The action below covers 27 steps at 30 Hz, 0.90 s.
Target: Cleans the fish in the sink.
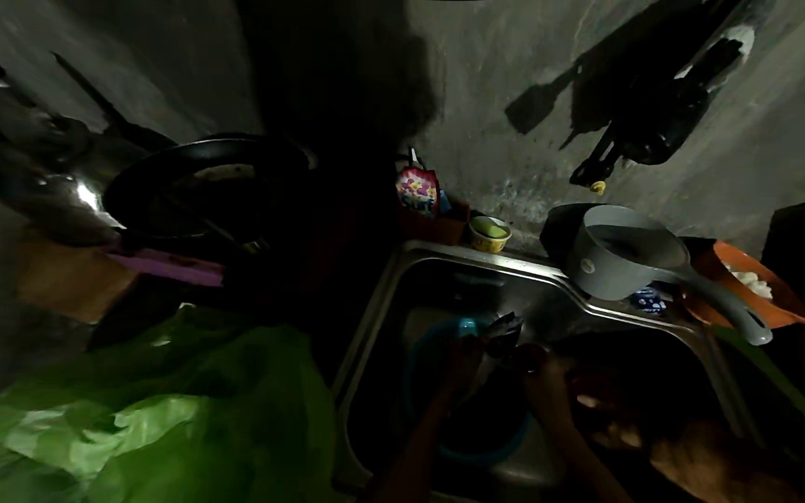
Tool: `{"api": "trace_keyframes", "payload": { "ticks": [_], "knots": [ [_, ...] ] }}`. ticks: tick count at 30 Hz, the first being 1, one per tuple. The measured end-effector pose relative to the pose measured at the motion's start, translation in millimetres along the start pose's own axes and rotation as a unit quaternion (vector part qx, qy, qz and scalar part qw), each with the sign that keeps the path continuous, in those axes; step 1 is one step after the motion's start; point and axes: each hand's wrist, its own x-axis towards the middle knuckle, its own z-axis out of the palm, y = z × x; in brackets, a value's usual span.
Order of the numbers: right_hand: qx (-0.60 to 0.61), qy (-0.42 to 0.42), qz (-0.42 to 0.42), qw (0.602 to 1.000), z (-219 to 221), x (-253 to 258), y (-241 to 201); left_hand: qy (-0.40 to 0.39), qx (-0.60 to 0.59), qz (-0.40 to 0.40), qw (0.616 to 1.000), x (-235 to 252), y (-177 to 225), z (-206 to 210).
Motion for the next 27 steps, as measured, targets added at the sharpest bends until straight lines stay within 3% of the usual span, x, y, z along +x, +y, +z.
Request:
{"api": "trace_keyframes", "payload": {
  "ticks": [5,9,15,18,24,27],
  "knots": [
    [0.130,-0.050,0.020,0.990,1,16,24,0.000,0.000,-0.001,1.000,0,1,0],
    [0.176,-0.109,0.000,0.978,-5,18,35,0.002,-0.008,-0.008,1.000,1,0,-3],
    [0.248,-0.134,-0.004,0.959,-6,10,43,0.017,-0.022,0.003,1.000,1,-1,-5],
    [0.228,-0.148,-0.006,0.962,-8,11,45,0.012,-0.016,0.000,1.000,2,-1,-3],
    [0.084,-0.279,-0.033,0.956,-20,31,47,-0.012,-0.014,0.002,1.000,3,-4,-1],
    [0.043,-0.302,-0.030,0.952,-23,40,45,-0.036,0.003,-0.003,0.999,4,-3,-1]
  ]
}}
